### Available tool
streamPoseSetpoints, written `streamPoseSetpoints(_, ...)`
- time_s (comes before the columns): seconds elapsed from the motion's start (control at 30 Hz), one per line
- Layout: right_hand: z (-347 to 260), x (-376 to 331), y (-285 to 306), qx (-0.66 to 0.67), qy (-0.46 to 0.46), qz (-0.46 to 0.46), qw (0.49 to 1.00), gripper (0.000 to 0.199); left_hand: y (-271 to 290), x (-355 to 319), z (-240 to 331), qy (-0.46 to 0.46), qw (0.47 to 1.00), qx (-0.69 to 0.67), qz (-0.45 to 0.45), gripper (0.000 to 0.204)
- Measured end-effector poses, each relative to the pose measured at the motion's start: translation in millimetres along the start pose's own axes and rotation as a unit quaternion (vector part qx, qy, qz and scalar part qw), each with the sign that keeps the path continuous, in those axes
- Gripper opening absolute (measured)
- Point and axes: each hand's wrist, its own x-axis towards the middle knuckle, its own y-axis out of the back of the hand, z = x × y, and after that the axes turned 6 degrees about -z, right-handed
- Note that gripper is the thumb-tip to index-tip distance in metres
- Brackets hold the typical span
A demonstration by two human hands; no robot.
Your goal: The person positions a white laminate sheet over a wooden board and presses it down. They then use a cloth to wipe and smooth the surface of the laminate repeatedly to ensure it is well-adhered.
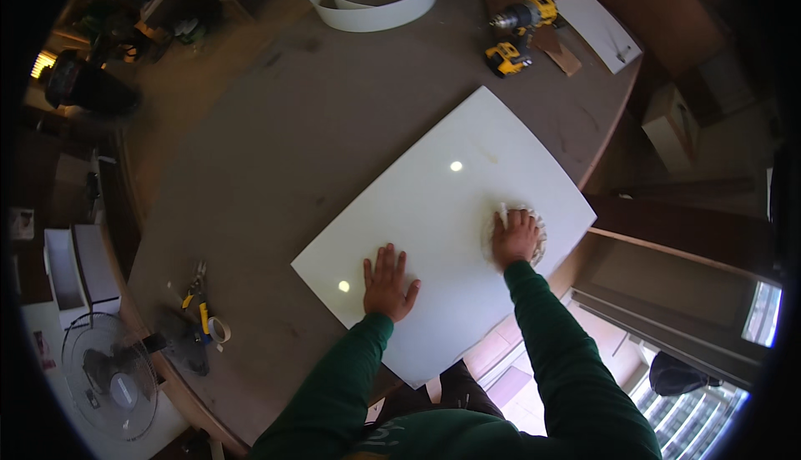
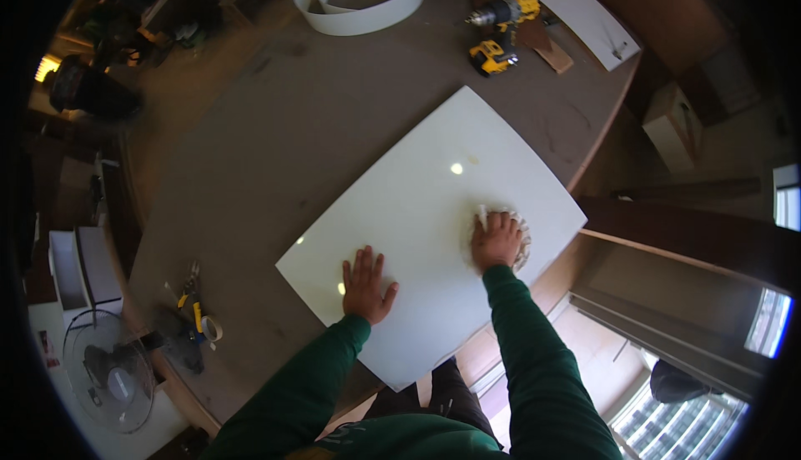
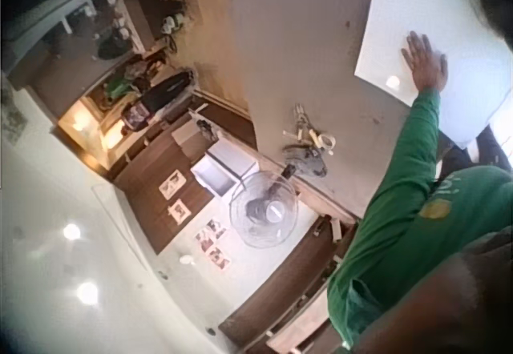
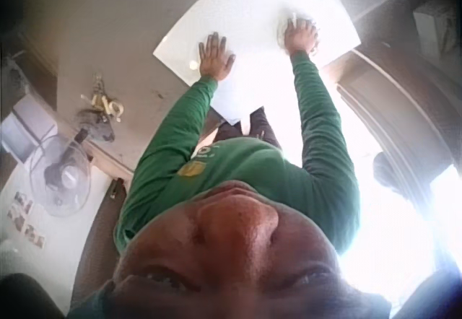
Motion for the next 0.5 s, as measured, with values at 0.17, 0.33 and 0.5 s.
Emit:
streamPoseSetpoints(0.17, -22.6, 42.4, -11.8, 0.008, 0.017, 0.085, 0.996, 0.036, 30.5, -4.8, -12.5, 0.026, 0.999, 0.006, -0.046, 0.074)
streamPoseSetpoints(0.33, -17.2, 32.4, 3.9, -0.013, 0.0, 0.011, 1.0, 0.042, 31.1, -11.9, -0.3, 0.028, 0.998, 0.004, -0.059, 0.07)
streamPoseSetpoints(0.5, -16.3, 35.5, 4.5, 0.006, 0.041, 0.029, 0.999, 0.038, 29.9, -17.3, 2.3, 0.04, 0.998, 0.01, -0.04, 0.069)
